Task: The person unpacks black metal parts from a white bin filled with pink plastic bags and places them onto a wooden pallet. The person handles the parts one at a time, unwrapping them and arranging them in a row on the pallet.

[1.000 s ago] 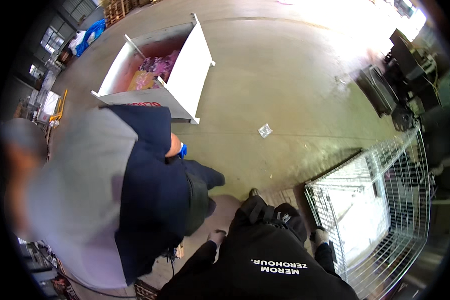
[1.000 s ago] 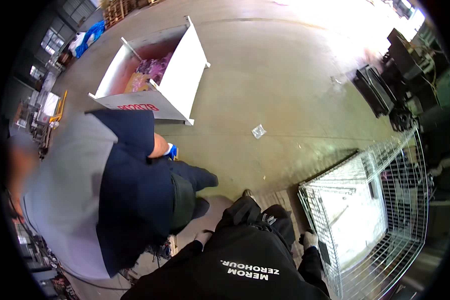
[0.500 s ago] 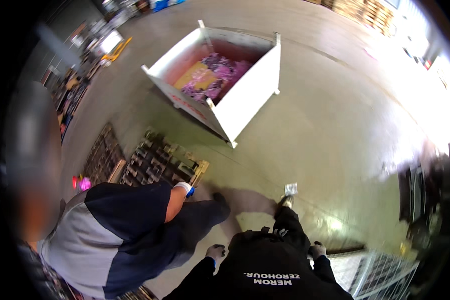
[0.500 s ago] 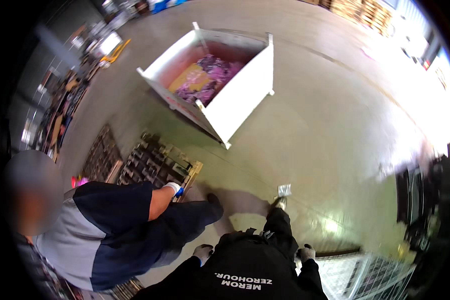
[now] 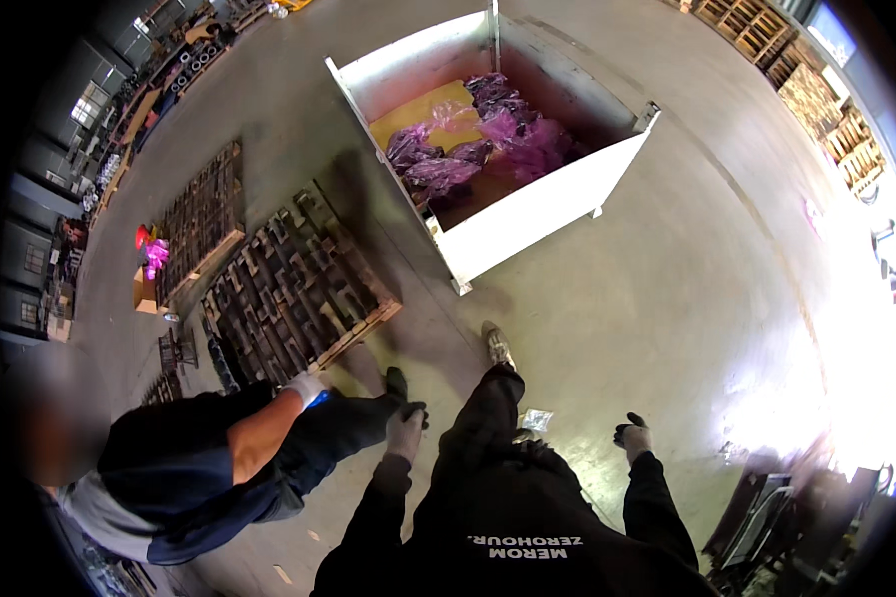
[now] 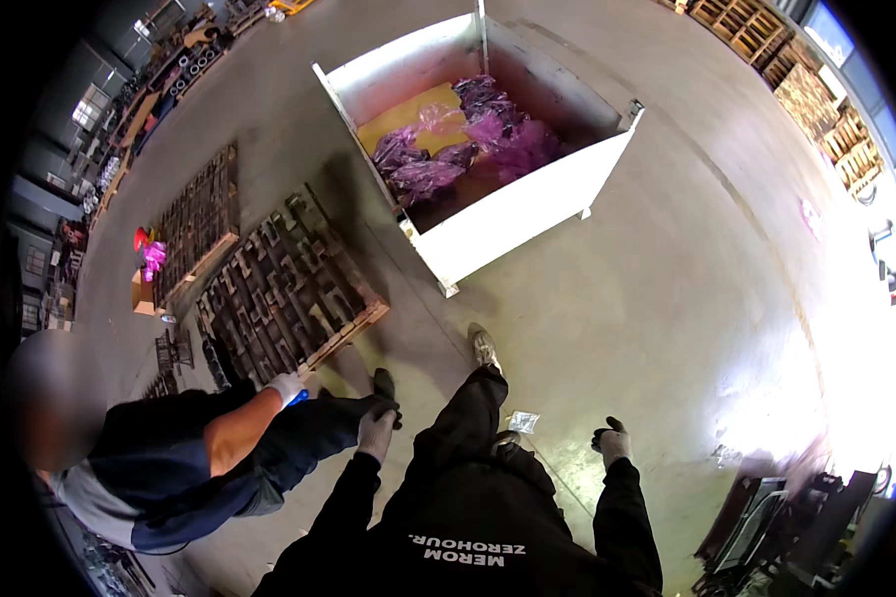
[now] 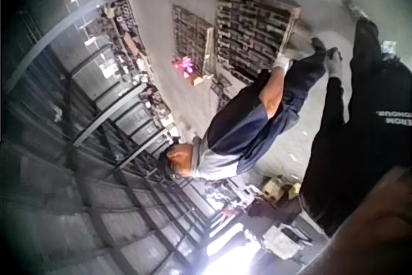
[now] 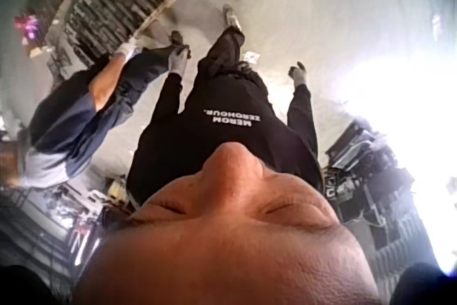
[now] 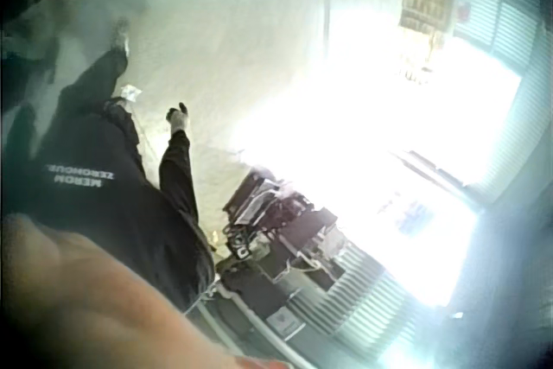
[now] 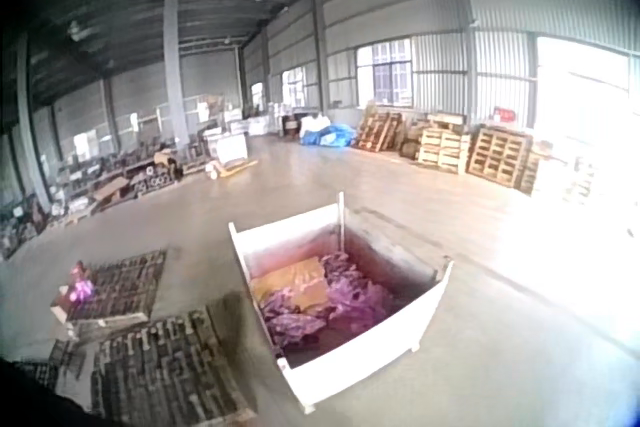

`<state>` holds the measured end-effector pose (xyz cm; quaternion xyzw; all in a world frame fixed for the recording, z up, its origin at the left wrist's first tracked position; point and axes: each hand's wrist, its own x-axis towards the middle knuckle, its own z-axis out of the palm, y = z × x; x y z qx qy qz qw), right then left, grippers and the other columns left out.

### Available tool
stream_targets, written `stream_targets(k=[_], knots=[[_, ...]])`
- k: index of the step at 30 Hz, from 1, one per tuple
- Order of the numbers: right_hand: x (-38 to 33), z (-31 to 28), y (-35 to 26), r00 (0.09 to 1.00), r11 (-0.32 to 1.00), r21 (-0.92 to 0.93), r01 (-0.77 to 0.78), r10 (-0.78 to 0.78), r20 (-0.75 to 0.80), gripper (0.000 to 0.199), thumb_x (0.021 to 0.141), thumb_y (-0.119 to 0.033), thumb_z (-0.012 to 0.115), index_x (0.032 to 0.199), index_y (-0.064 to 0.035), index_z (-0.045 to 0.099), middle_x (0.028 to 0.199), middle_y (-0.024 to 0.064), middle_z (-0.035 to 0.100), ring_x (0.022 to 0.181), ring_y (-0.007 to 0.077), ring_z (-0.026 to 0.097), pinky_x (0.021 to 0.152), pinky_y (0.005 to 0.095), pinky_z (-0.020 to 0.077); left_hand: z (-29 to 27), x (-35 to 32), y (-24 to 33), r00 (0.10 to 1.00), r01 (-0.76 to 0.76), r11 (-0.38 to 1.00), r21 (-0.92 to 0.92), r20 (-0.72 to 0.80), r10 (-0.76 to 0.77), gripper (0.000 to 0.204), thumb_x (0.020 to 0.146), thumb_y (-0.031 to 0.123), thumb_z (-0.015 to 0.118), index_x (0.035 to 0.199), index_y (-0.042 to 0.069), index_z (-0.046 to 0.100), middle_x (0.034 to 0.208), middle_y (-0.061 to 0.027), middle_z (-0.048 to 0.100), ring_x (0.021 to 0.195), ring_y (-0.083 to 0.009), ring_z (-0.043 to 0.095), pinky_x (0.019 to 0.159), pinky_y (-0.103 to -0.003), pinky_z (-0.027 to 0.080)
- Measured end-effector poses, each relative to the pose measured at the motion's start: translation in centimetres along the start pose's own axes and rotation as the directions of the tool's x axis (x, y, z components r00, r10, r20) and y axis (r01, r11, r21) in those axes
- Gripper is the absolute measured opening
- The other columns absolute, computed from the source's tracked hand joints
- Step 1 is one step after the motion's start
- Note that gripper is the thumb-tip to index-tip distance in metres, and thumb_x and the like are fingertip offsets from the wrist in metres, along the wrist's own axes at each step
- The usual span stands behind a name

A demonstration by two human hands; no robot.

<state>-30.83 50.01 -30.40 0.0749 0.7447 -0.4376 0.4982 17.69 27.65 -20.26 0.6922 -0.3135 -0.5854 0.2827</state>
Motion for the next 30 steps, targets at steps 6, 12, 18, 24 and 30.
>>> stream_targets(k=[6,12,18,24,30], knots=[[3.1,5.1,-5.9,0.995,0.993,-0.090,-0.072,0.078,0.068,0.063,0.082,0.002,0.057,0.142,-0.0085,0.038,0.084,0.0148,0.067,0.062,0.0245,0.063,0.059,0.0421,0.0565,7.5,9.9,11.6,0.994,-0.063,0.972,0.225,-0.069,0.081,0.028,0.093,0.026,0.059,0.104,0.000,0.064,0.090,-0.0096,0.067,0.079,-0.0209,0.064,0.076,-0.033,0.051],[5.9,12.0,-17.3,0.999,0.953,-0.302,-0.030,0.033,0.004,0.061,0.083,-0.001,0.056,0.141,-0.0041,0.040,0.090,0.0164,0.066,0.073,0.0248,0.065,0.069,0.0405,0.0572,12.2,20.8,22.5,0.793,-0.426,0.787,0.447,-0.235,0.563,0.038,0.091,0.037,0.057,0.105,0.002,0.063,0.106,-0.0201,0.066,0.100,-0.0392,0.063,0.084,-0.045,0.049],[10.4,19.4,-32.6,0.990,0.934,-0.328,0.141,-0.123,0.075,0.046,0.085,-0.005,0.057,0.130,-0.0041,0.050,0.088,0.0107,0.064,0.072,0.0198,0.063,0.066,0.0350,0.0562,15.3,26.5,29.4,0.883,-0.283,0.833,0.476,-0.210,0.420,0.028,0.085,0.032,0.059,0.097,0.007,0.061,0.090,-0.0163,0.066,0.089,-0.0398,0.063,0.078,-0.049,0.050],[14.4,32.8,-45.7,0.835,0.751,-0.387,0.536,-0.403,0.374,0.036,0.087,-0.007,0.060,0.123,-0.0028,0.055,0.084,0.0014,0.060,0.071,0.0101,0.055,0.065,0.0250,0.0479,17.1,30.5,28.5,0.964,-0.003,0.969,0.248,-0.256,0.069,0.046,0.087,0.031,0.063,0.122,0.001,0.060,0.105,-0.0170,0.069,0.096,-0.0338,0.066,0.083,-0.042,0.053],[18.5,47.1,-49.5,0.759,0.748,-0.458,0.480,-0.093,0.644,0.035,0.087,-0.006,0.058,0.122,-0.0022,0.056,0.093,0.0044,0.063,0.081,0.0129,0.057,0.073,0.0281,0.0487,18.3,29.0,32.1,0.915,0.142,0.866,0.480,-0.396,0.070,0.032,0.090,0.031,0.056,0.108,0.008,0.067,0.101,-0.0157,0.070,0.096,-0.0376,0.065,0.085,-0.046,0.052]])
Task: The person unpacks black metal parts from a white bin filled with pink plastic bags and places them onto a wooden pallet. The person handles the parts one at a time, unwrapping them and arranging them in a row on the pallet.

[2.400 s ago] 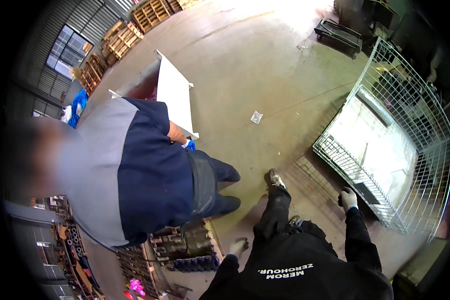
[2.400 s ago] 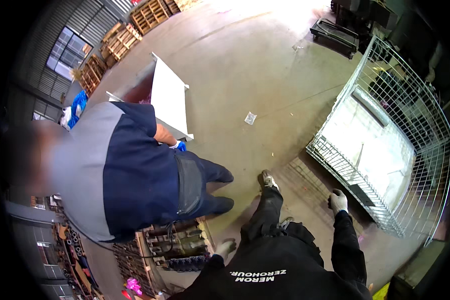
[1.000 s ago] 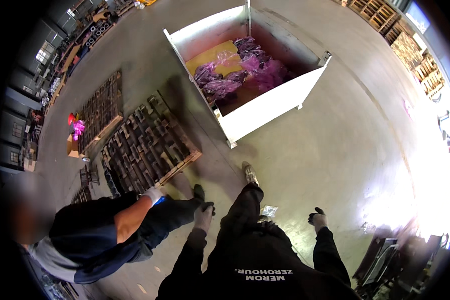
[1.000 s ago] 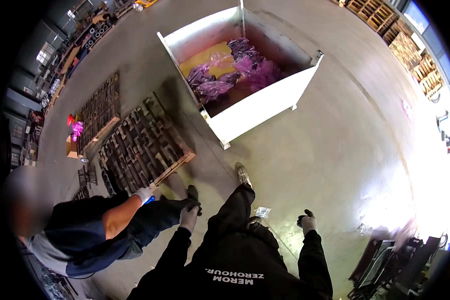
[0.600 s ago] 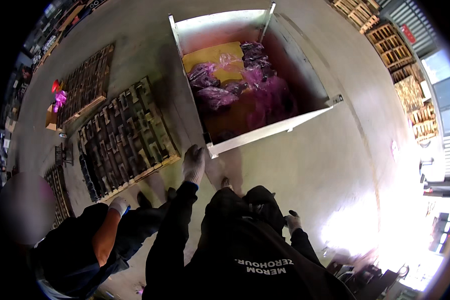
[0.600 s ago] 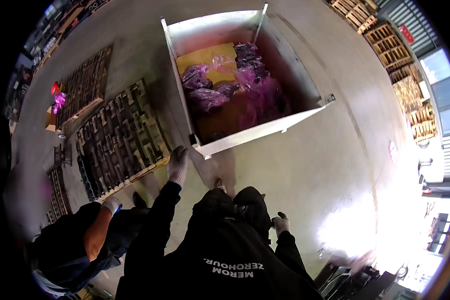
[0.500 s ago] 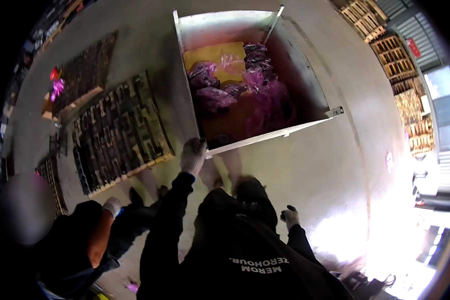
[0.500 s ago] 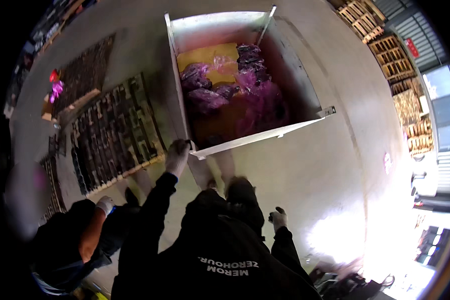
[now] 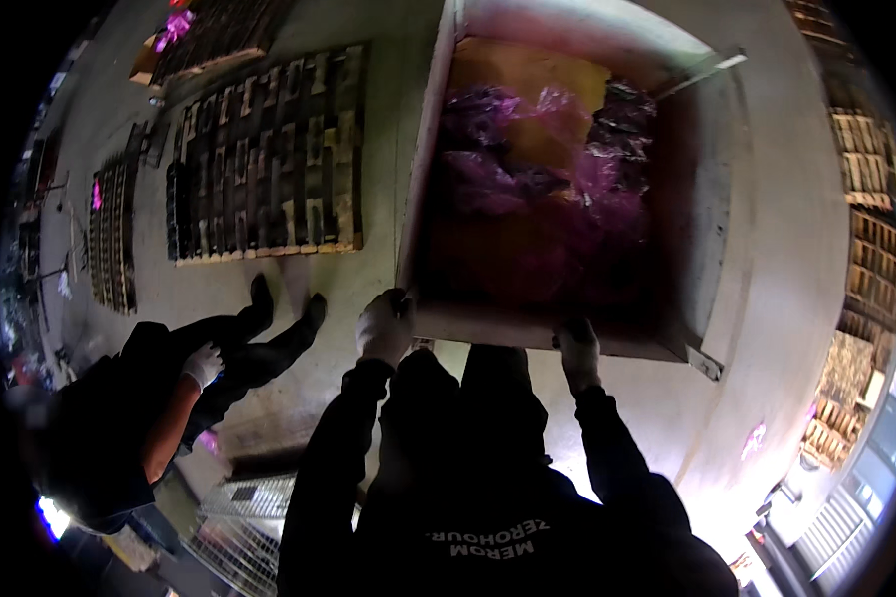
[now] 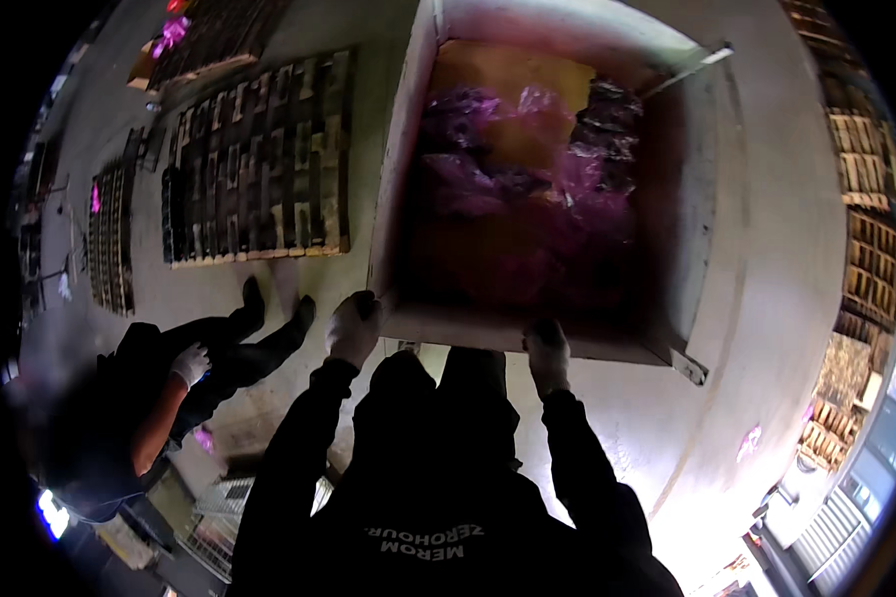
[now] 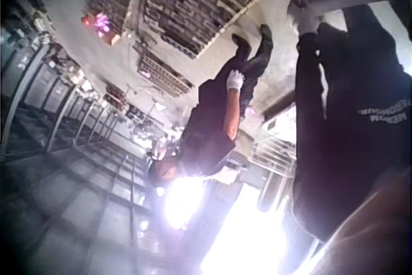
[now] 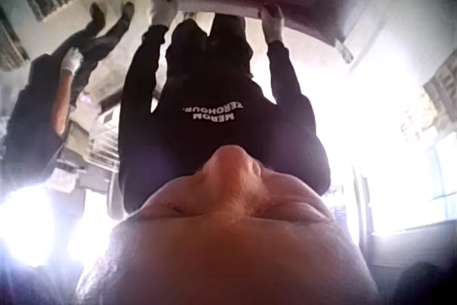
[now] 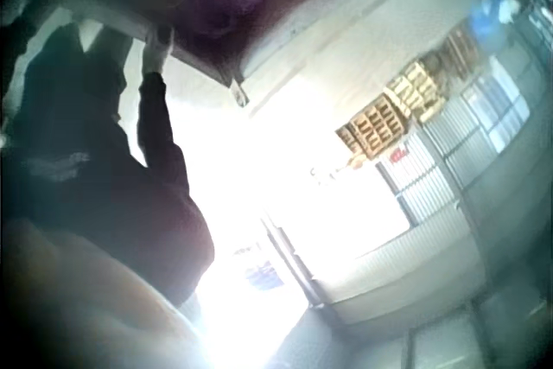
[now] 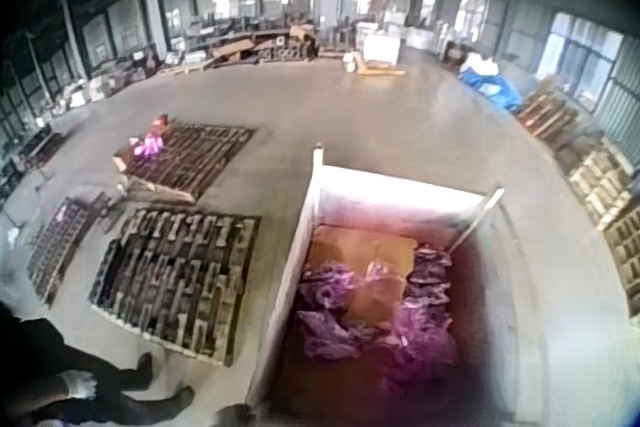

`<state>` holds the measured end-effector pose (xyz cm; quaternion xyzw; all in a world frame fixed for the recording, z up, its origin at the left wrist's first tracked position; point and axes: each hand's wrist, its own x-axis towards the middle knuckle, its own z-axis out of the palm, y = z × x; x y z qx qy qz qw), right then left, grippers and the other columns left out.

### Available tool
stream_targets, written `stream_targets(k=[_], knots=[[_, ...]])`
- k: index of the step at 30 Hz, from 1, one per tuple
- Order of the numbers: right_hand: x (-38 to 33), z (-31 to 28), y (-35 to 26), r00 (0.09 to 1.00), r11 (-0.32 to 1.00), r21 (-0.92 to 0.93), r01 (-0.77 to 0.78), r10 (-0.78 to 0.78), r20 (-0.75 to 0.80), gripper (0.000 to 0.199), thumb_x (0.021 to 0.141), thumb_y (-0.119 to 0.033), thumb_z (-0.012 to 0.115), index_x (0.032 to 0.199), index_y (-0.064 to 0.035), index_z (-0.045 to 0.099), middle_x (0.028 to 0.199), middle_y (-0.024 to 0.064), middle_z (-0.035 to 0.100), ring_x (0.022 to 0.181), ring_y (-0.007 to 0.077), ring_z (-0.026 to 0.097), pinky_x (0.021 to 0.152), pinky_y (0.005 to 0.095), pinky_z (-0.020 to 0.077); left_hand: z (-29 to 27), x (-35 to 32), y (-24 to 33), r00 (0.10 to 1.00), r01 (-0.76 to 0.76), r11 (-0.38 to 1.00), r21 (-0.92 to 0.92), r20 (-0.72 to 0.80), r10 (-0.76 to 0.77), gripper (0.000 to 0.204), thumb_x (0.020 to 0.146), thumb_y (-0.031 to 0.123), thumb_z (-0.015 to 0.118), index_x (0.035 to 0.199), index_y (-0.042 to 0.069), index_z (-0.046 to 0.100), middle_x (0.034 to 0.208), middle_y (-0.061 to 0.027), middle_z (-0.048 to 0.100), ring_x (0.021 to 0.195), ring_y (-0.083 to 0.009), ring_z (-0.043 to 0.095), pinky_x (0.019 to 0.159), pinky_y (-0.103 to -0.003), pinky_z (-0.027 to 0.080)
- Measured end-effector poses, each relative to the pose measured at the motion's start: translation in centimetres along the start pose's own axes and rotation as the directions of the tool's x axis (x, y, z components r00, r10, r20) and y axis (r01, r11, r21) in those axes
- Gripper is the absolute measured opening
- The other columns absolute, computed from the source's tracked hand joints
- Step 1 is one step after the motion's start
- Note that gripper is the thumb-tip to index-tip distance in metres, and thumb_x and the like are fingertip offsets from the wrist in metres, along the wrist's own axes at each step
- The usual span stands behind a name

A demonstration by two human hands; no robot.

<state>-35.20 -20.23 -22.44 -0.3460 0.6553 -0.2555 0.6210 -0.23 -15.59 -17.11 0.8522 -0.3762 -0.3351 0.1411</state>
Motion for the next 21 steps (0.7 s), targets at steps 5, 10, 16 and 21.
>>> stream_targets(k=[5,10,16,21], knots=[[10.5,6.0,2.7,0.922,0.838,-0.545,0.029,0.189,0.338,0.039,0.086,-0.018,0.062,0.120,-0.0008,0.056,0.106,0.0139,0.066,0.096,0.0232,0.063,0.083,0.0361,0.0495,0.9,-0.4,-1.2,0.998,0.037,0.998,0.045,-0.045,-0.035,0.028,0.089,0.024,0.058,0.104,0.004,0.071,0.094,-0.0174,0.071,0.088,-0.0349,0.067,0.081,-0.041,0.054],[17.1,11.0,10.1,0.832,0.387,-0.903,0.187,0.426,0.355,0.051,0.086,-0.030,0.062,0.130,-0.0053,0.053,0.125,0.0212,0.061,0.120,0.0352,0.055,0.099,0.0393,0.0450,-0.1,0.2,0.0,0.987,-0.135,0.986,0.094,-0.077,0.143,0.021,0.084,0.012,0.060,0.102,0.003,0.069,0.072,-0.0120,0.064,0.063,-0.0265,0.061,0.059,-0.040,0.048],[22.0,15.1,17.1,0.765,0.555,-0.807,0.203,0.424,0.485,0.065,0.087,-0.038,0.063,0.137,-0.0024,0.044,0.138,0.0209,0.051,0.126,0.0343,0.050,0.105,0.0411,0.0409,0.4,-1.0,0.1,0.999,-0.050,0.999,0.012,0.010,0.050,0.031,0.076,0.009,0.067,0.106,0.006,0.066,0.081,-0.0124,0.065,0.080,-0.0335,0.063,0.081,-0.045,0.051],[23.6,15.2,21.0,0.835,0.534,-0.833,0.143,0.387,0.391,0.079,0.077,-0.050,0.074,0.134,-0.0014,0.049,0.133,0.0196,0.055,0.123,0.0350,0.053,0.100,0.0443,0.0456,0.3,-0.1,0.6,0.998,-0.059,0.998,0.018,-0.010,0.059,0.033,0.074,0.007,0.070,0.106,0.006,0.065,0.083,-0.0117,0.065,0.083,-0.0312,0.065,0.087,-0.043,0.052]])
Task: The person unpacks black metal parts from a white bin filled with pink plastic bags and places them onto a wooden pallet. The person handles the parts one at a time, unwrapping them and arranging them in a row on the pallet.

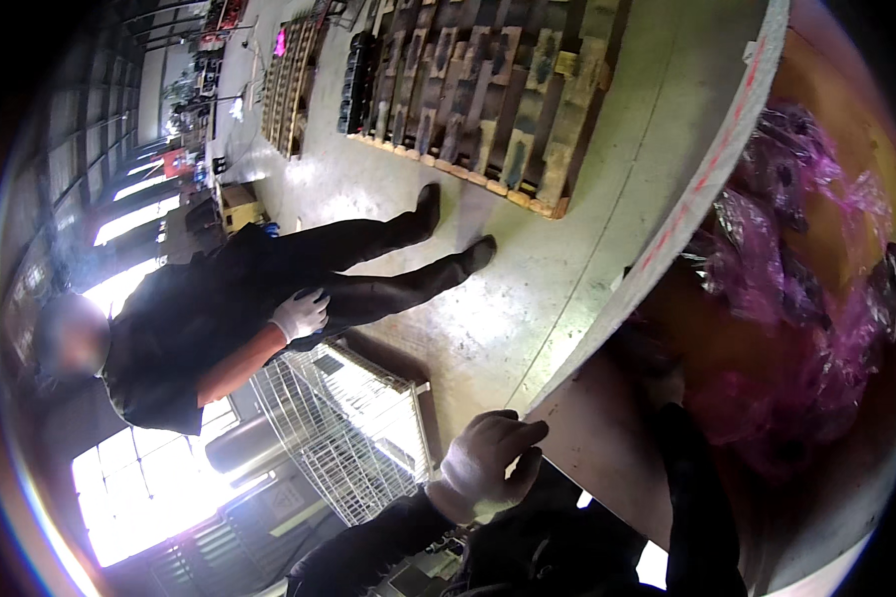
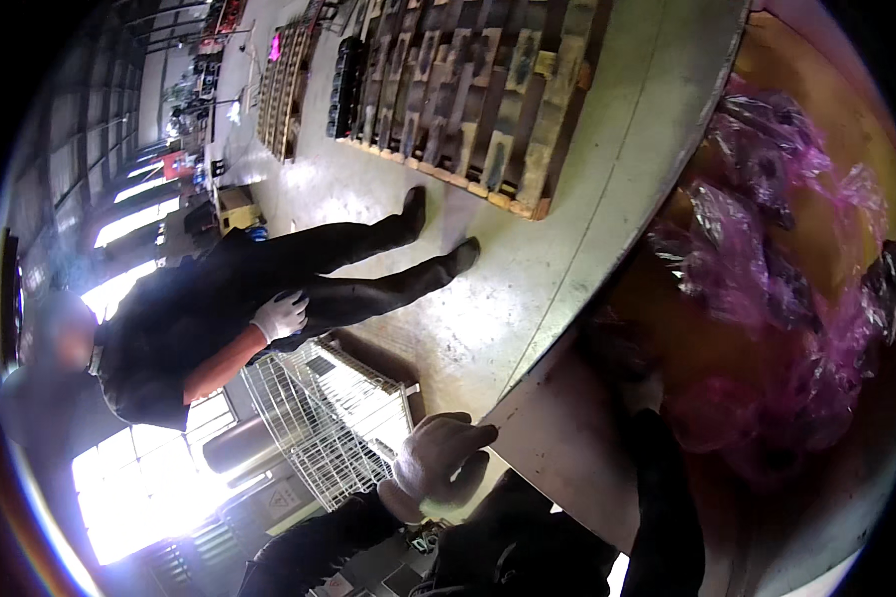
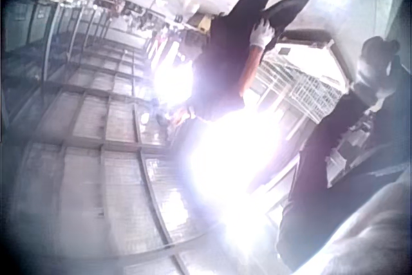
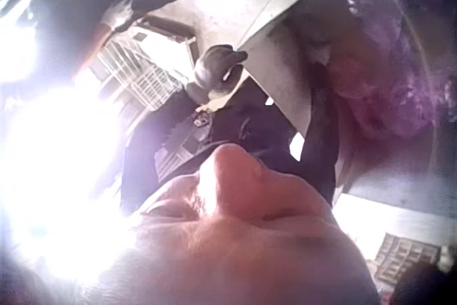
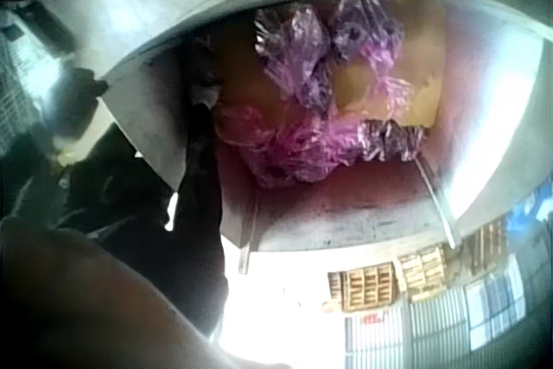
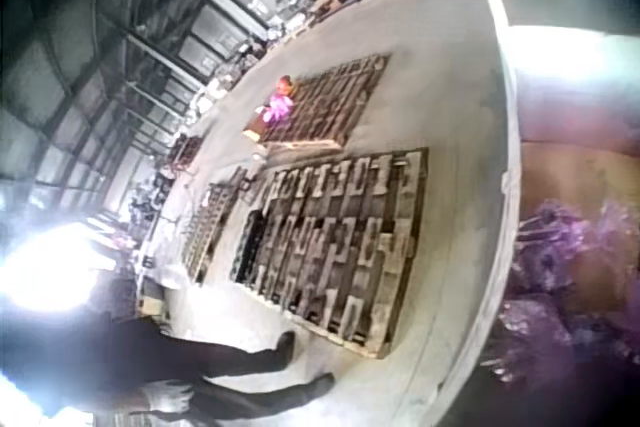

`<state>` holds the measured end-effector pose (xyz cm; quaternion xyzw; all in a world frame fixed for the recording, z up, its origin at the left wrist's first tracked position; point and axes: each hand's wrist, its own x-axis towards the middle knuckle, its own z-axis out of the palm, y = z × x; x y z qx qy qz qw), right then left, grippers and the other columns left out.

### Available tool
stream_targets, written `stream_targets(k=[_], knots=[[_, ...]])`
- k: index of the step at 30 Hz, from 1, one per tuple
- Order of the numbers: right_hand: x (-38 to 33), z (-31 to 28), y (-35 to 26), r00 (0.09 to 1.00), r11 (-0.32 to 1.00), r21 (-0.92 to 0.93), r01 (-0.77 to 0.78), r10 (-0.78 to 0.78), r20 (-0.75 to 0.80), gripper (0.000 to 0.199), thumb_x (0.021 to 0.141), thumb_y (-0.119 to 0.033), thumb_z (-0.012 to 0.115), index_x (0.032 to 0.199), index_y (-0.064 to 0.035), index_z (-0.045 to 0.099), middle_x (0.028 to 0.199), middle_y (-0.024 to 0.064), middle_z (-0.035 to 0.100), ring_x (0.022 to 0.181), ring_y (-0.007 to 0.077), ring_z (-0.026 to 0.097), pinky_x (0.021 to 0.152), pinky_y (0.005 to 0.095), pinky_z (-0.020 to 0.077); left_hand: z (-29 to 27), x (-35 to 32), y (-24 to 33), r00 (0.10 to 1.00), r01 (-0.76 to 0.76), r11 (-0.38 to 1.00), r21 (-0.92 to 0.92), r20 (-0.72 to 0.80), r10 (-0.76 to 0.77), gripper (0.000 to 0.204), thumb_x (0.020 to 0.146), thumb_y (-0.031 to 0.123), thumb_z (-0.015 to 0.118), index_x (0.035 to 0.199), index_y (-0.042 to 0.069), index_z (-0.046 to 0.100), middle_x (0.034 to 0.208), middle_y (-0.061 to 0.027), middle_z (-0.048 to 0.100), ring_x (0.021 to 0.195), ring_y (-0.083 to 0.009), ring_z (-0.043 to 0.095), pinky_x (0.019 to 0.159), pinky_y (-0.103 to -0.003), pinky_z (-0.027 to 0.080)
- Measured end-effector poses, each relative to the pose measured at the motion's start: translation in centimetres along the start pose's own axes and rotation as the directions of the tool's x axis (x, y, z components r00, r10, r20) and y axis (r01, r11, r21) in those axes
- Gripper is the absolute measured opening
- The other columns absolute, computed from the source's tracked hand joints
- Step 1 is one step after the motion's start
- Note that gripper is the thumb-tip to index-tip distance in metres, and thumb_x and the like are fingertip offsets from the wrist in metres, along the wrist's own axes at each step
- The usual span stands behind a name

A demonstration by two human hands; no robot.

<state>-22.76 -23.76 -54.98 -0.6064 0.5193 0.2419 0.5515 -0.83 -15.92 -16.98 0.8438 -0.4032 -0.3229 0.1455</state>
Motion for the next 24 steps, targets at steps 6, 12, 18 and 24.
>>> stream_targets(k=[6,12,18,24], knots=[[0.5,-2.6,-2.6,0.990,0.984,-0.151,0.091,-0.073,0.125,0.097,0.069,-0.062,0.077,0.137,-0.0001,0.044,0.134,0.0179,0.055,0.123,0.0325,0.053,0.100,0.0439,0.0455,-0.2,-0.1,0.3,0.999,0.012,1.000,-0.006,-0.043,-0.013,0.036,0.072,0.000,0.068,0.107,0.002,0.067,0.084,-0.0120,0.066,0.081,-0.0329,0.065,0.079,-0.042,0.053],[7.7,4.5,10.3,0.915,0.908,-0.137,0.396,-0.377,0.145,0.069,0.088,-0.049,0.061,0.139,-0.0056,0.046,0.133,0.0132,0.056,0.123,0.0277,0.053,0.102,0.0418,0.0440,-0.5,-0.5,1.0,0.996,0.086,0.993,0.082,-0.031,-0.084,0.034,0.074,0.004,0.068,0.107,0.007,0.067,0.085,-0.0113,0.065,0.086,-0.0313,0.065,0.079,-0.042,0.053],[10.6,7.8,16.8,0.767,0.352,-0.809,0.471,-0.617,0.178,0.036,0.101,-0.030,0.042,0.131,-0.0137,0.053,0.124,0.0096,0.060,0.117,0.0257,0.055,0.103,0.0470,0.0428,-0.2,0.5,0.5,1.000,0.011,0.999,0.053,0.022,-0.013,0.033,0.076,0.009,0.068,0.109,0.007,0.066,0.088,-0.0116,0.066,0.087,-0.0311,0.065,0.082,-0.041,0.053],[8.5,4.4,10.7,0.767,0.498,-0.614,0.612,-0.561,0.310,0.033,0.099,-0.030,0.047,0.128,-0.0187,0.058,0.126,0.0037,0.060,0.118,0.0215,0.055,0.105,0.0494,0.0405,-0.8,-0.4,0.6,0.984,0.103,0.993,0.049,0.141,-0.109,0.033,0.077,0.011,0.067,0.110,0.008,0.065,0.087,-0.0111,0.066,0.089,-0.0308,0.065,0.086,-0.041,0.052]])
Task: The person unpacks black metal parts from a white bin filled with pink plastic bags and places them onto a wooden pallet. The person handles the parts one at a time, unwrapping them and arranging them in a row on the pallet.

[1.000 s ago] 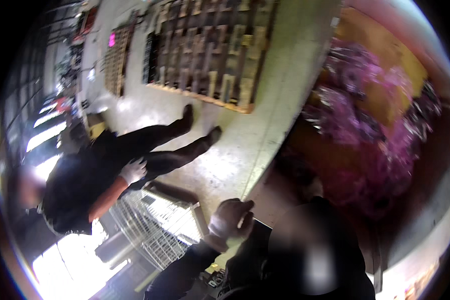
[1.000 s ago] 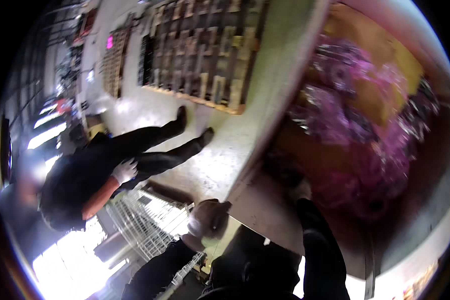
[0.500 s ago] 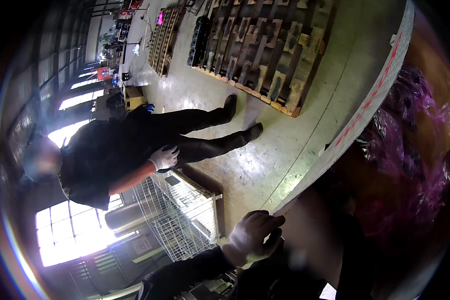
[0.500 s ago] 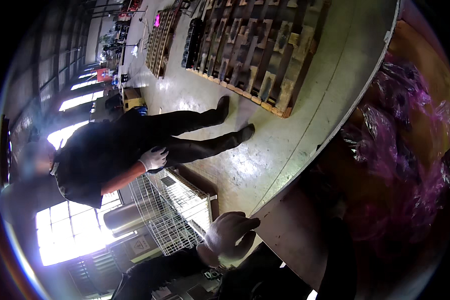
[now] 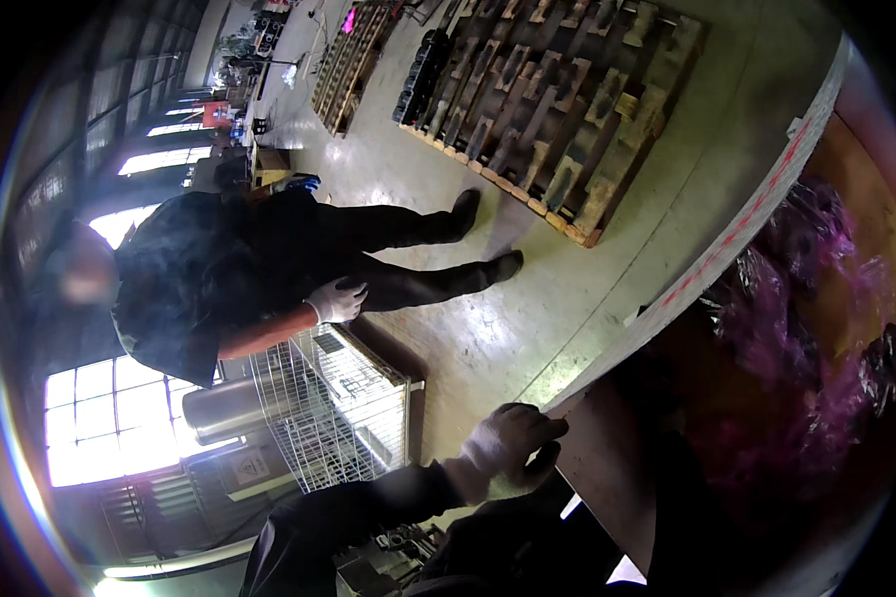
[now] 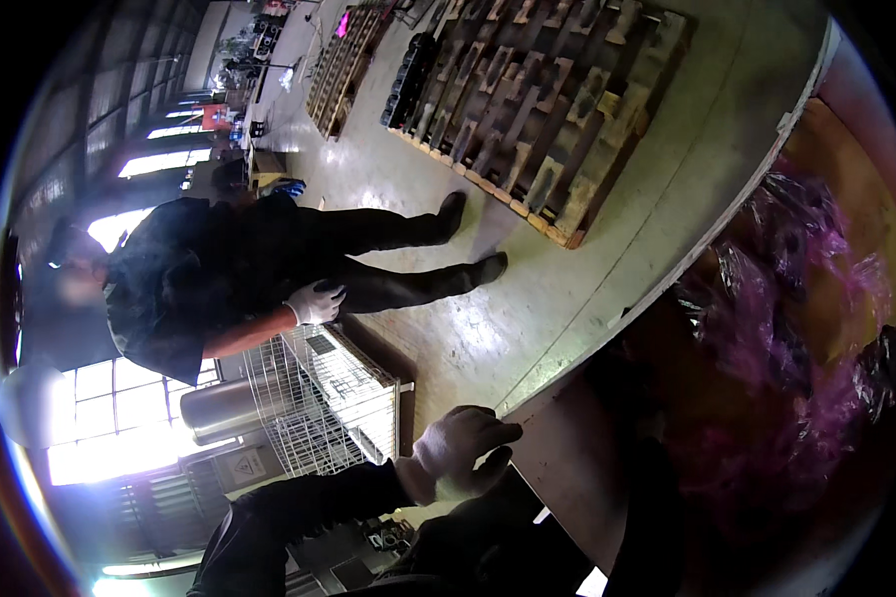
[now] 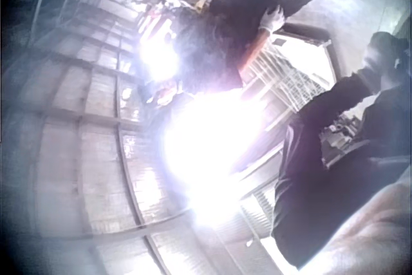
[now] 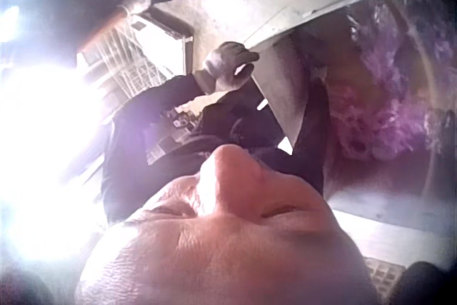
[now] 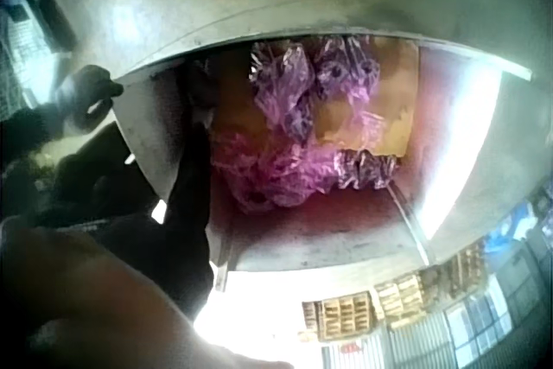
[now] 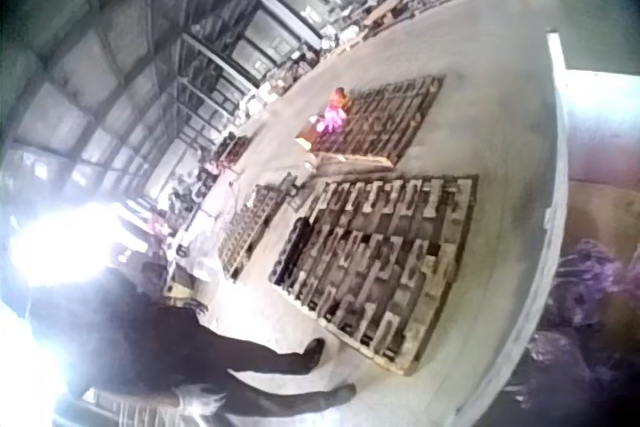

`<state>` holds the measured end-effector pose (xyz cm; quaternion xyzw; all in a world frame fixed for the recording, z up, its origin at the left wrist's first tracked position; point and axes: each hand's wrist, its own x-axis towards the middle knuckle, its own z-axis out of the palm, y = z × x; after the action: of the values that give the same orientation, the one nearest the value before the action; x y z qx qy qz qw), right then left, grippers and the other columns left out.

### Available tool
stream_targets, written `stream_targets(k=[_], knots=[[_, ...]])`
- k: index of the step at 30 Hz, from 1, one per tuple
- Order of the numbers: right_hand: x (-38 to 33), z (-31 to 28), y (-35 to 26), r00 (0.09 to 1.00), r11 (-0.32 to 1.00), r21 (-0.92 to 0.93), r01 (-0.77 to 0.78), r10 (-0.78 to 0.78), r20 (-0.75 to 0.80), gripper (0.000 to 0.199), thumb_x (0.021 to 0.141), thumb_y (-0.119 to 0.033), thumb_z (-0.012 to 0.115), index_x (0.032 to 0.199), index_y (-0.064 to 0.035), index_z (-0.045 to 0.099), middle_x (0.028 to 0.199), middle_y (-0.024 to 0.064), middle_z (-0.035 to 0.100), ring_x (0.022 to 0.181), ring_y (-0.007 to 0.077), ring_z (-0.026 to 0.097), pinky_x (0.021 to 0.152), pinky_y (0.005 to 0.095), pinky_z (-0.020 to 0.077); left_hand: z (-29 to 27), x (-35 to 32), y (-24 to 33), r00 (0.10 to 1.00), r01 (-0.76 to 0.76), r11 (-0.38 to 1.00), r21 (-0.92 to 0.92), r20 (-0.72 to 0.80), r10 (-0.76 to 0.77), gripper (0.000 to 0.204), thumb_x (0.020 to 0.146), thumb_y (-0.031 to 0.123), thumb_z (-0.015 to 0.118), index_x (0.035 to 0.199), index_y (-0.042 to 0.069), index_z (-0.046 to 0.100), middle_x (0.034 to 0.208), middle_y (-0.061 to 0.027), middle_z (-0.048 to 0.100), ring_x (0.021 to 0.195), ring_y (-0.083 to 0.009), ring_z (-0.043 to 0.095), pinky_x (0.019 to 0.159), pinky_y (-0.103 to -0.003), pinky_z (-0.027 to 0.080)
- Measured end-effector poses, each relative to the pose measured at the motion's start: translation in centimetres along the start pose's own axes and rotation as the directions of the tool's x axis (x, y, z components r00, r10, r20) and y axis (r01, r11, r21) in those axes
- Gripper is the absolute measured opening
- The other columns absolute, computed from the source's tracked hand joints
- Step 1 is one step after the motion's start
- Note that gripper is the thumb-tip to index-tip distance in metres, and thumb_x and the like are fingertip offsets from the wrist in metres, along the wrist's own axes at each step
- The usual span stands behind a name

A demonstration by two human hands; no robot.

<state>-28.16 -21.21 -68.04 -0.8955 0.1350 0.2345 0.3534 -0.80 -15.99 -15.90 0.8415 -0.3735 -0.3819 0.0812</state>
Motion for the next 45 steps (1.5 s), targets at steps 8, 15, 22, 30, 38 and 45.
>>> stream_targets(k=[8,15,22,30,38,45], knots=[[-1.2,-2.4,-0.2,0.972,0.968,0.201,0.148,-0.106,-0.209,0.047,0.099,-0.025,0.040,0.146,-0.0227,0.040,0.148,0.0001,0.045,0.135,0.0175,0.042,0.112,0.0461,0.0327,0.4,0.4,-0.2,0.998,-0.053,0.999,0.004,-0.034,0.053,0.033,0.076,0.009,0.066,0.109,0.008,0.065,0.087,-0.0116,0.066,0.090,-0.0315,0.065,0.091,-0.042,0.050],[-0.2,-8.4,-3.0,0.963,0.943,0.231,0.240,-0.201,-0.182,0.050,0.098,-0.023,0.038,0.149,-0.0251,0.037,0.155,-0.0021,0.034,0.141,0.0159,0.033,0.116,0.0441,0.0270,0.5,0.1,-0.2,0.996,-0.055,0.998,0.001,-0.066,0.055,0.032,0.076,0.008,0.066,0.108,0.007,0.066,0.089,-0.0120,0.067,0.091,-0.0316,0.065,0.092,-0.042,0.050],[0.1,-3.6,-2.7,0.967,0.986,-0.044,0.162,-0.168,-0.194,0.046,0.100,-0.024,0.039,0.146,-0.0219,0.040,0.153,0.0024,0.035,0.138,0.0186,0.035,0.114,0.0464,0.0292,0.1,-0.4,-0.1,0.999,-0.026,0.999,0.022,-0.044,0.027,0.032,0.077,0.009,0.065,0.109,0.007,0.065,0.088,-0.0115,0.067,0.091,-0.0301,0.065,0.090,-0.041,0.051],[0.8,-0.1,-0.7,0.993,0.994,0.026,0.108,-0.106,-0.056,0.051,0.097,-0.029,0.043,0.146,-0.0184,0.038,0.150,0.0110,0.037,0.137,0.0292,0.036,0.109,0.0552,0.0321,0.8,0.0,-0.2,0.994,-0.054,0.998,0.033,-0.095,0.057,0.030,0.078,0.009,0.063,0.108,0.007,0.065,0.088,-0.0111,0.067,0.089,-0.0297,0.065,0.088,-0.040,0.051],[0.7,-13.1,-8.0,0.979,0.908,-0.399,0.131,-0.181,-0.090,0.045,0.094,-0.019,0.044,0.139,-0.0149,0.045,0.143,0.0151,0.044,0.128,0.0345,0.045,0.092,0.0582,0.0438,0.3,0.1,0.1,0.997,-0.042,0.998,0.042,-0.063,0.045,0.028,0.080,0.010,0.062,0.108,0.007,0.065,0.086,-0.0119,0.066,0.085,-0.0300,0.064,0.083,-0.041,0.051],[-1.3,-17.4,-8.6,0.954,0.883,-0.458,0.104,-0.218,-0.204,0.031,0.095,-0.022,0.048,0.123,-0.0128,0.058,0.125,0.0125,0.059,0.112,0.0311,0.057,0.083,0.0488,0.0517,0.4,-0.3,-0.1,0.995,-0.038,0.999,0.029,-0.094,0.041,0.026,0.083,0.016,0.060,0.107,0.008,0.066,0.088,-0.0124,0.067,0.088,-0.0326,0.063,0.084,-0.042,0.050]])
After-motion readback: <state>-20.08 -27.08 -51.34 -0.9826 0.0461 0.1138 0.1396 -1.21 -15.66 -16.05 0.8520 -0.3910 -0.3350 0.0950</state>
